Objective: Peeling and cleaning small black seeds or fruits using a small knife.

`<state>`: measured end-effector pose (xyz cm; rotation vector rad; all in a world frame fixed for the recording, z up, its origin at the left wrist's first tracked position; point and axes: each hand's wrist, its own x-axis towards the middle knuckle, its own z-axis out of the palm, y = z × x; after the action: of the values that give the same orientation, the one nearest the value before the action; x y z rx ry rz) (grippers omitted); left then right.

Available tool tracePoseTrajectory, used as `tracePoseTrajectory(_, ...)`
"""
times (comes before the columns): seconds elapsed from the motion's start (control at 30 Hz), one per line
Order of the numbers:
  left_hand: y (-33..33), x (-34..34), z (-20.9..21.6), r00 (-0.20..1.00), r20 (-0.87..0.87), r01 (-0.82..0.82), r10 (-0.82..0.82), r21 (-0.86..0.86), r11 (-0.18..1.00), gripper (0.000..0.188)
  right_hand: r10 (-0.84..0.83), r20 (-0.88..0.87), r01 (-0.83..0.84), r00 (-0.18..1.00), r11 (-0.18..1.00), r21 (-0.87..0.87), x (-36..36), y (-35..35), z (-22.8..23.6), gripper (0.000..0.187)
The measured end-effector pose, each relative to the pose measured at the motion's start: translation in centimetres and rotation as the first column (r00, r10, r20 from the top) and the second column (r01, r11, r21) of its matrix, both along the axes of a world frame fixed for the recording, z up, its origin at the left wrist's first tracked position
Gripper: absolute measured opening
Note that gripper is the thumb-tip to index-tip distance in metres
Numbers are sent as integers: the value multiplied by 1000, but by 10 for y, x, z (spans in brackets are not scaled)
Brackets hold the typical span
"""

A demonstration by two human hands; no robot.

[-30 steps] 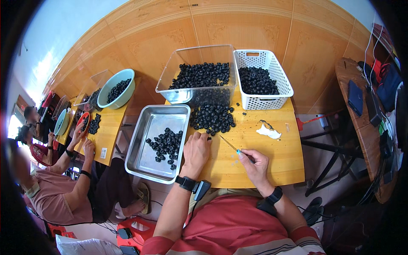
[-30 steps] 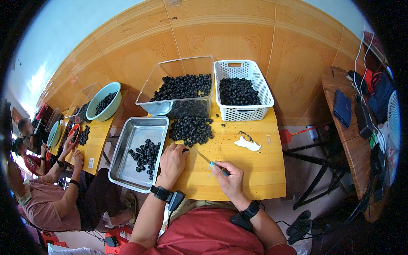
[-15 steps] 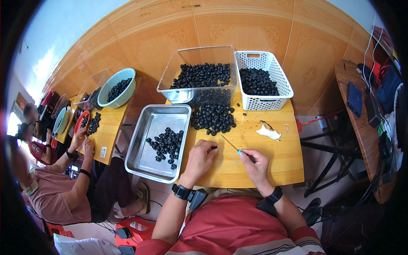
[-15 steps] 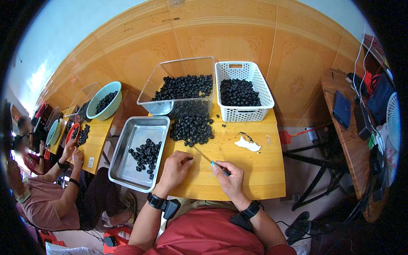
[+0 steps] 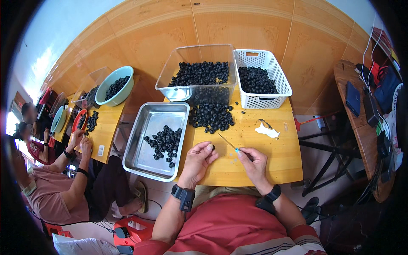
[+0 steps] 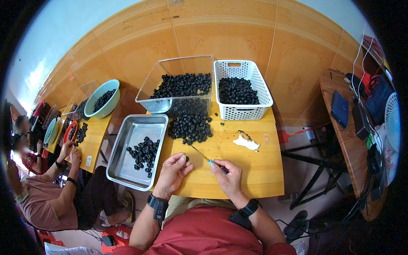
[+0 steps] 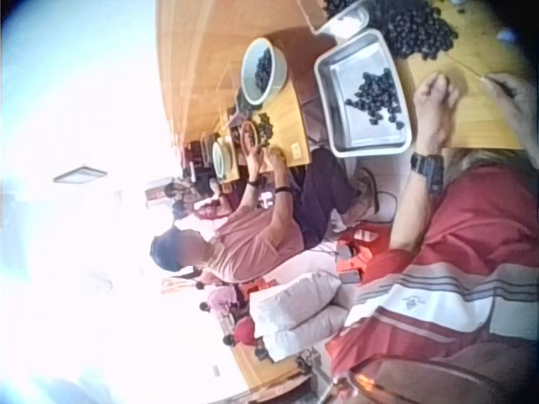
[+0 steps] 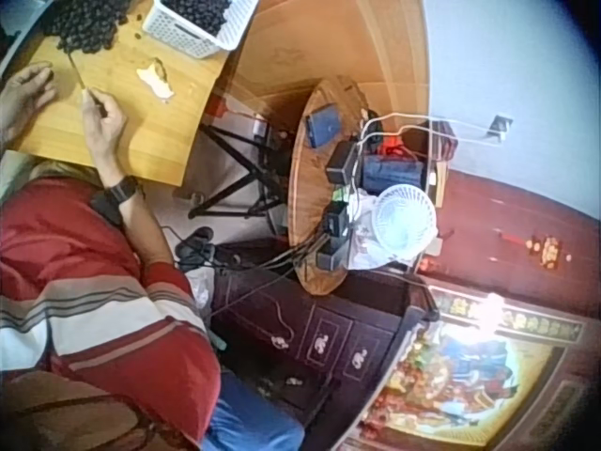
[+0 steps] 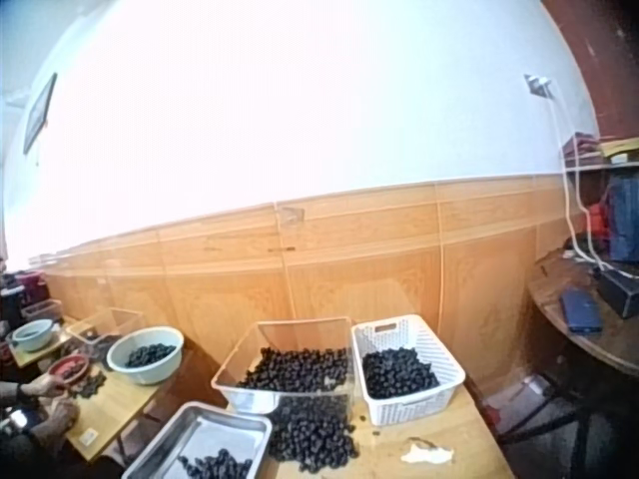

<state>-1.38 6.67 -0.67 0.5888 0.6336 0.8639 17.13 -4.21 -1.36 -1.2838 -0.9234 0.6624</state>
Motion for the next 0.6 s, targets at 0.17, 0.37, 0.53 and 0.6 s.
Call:
tracePoseTrajectory(0.17, 2, -3, -1, 993, 111, 29, -24, -44, 999, 12, 21, 76, -20, 997, 1000, -7, 0, 1, 3, 21)
tracePoseTrajectory(0.37, -3, -1, -4, 984, 174, 51, -38, -75, 996, 11, 90, 95, -90, 991, 996, -11, -3, 1, 7, 20)
tracePoseTrajectory(0.53, -5, 2, -2, 978, 207, 53, -35, -81, 995, 11, 97, 191, -108, 977, 993, 47, -3, 2, 4, 20)
tracePoseTrajectory(0.6, -5, 2, -4, 972, 228, 69, -53, -63, 996, 12, 99, 238, -114, 966, 992, 48, -3, 2, 5, 20)
